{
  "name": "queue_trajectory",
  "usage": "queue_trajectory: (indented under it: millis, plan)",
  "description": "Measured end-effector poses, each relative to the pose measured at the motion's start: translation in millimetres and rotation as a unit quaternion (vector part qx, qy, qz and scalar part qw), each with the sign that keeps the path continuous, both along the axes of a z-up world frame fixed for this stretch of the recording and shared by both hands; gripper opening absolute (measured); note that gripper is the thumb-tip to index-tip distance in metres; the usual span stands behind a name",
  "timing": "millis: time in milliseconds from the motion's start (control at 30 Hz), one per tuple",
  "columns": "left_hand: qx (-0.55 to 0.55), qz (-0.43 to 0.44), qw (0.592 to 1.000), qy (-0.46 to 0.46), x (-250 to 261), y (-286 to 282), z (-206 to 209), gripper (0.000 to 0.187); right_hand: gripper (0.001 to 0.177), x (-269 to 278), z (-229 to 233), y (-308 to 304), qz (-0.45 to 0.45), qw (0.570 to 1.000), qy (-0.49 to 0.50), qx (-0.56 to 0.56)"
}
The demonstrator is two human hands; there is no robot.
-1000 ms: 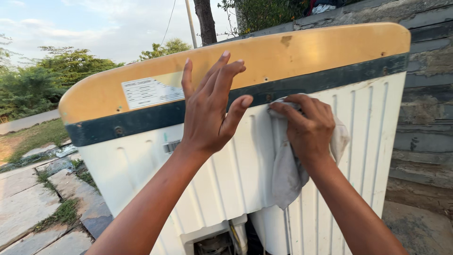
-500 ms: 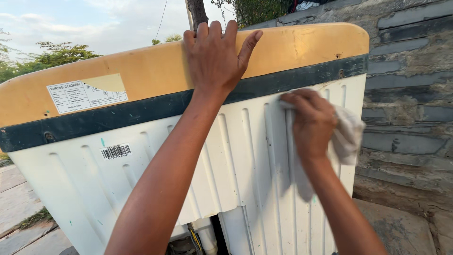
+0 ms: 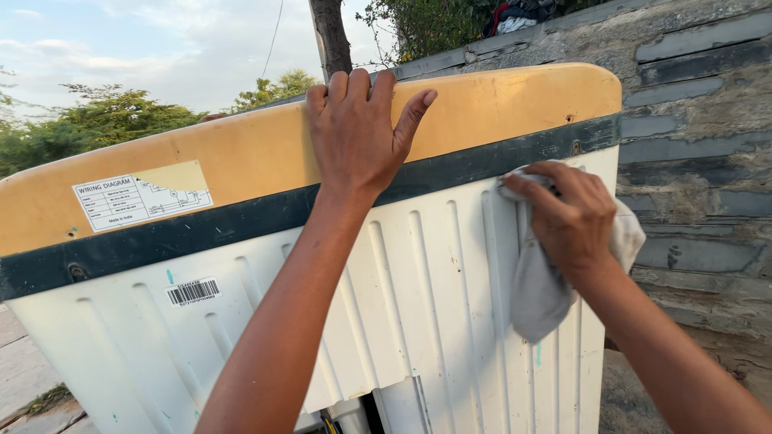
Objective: The person wipes the exterior surface and interior components of a washing machine with a cloth and their hands.
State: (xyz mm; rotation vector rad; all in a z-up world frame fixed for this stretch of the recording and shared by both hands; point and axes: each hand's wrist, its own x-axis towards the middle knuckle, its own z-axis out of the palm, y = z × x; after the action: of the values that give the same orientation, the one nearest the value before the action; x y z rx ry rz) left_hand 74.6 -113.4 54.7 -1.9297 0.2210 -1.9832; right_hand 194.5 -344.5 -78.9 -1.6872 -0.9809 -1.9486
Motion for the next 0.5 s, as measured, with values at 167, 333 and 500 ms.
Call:
queue_trajectory:
  millis: [167, 333, 500]
  plan:
    - [-0.005, -0.018, 0.999, -0.029, 5.1, 2.8, -0.4, 0.062, 0.039, 12.4, -8.9, -1.8, 0.024, 0.997, 0.018, 0.070]
    - [0.000, -0.020, 0.999, -0.043, 5.2, 0.9, -0.5, 0.065, 0.037, -0.5, -14.6, 11.3, 0.048, 0.988, 0.059, 0.131]
    - [-0.010, -0.002, 0.999, -0.050, 5.5, -1.6, -2.0, 0.068, 0.049, -19.6, -17.1, 36.0, 0.068, 0.976, 0.103, 0.181]
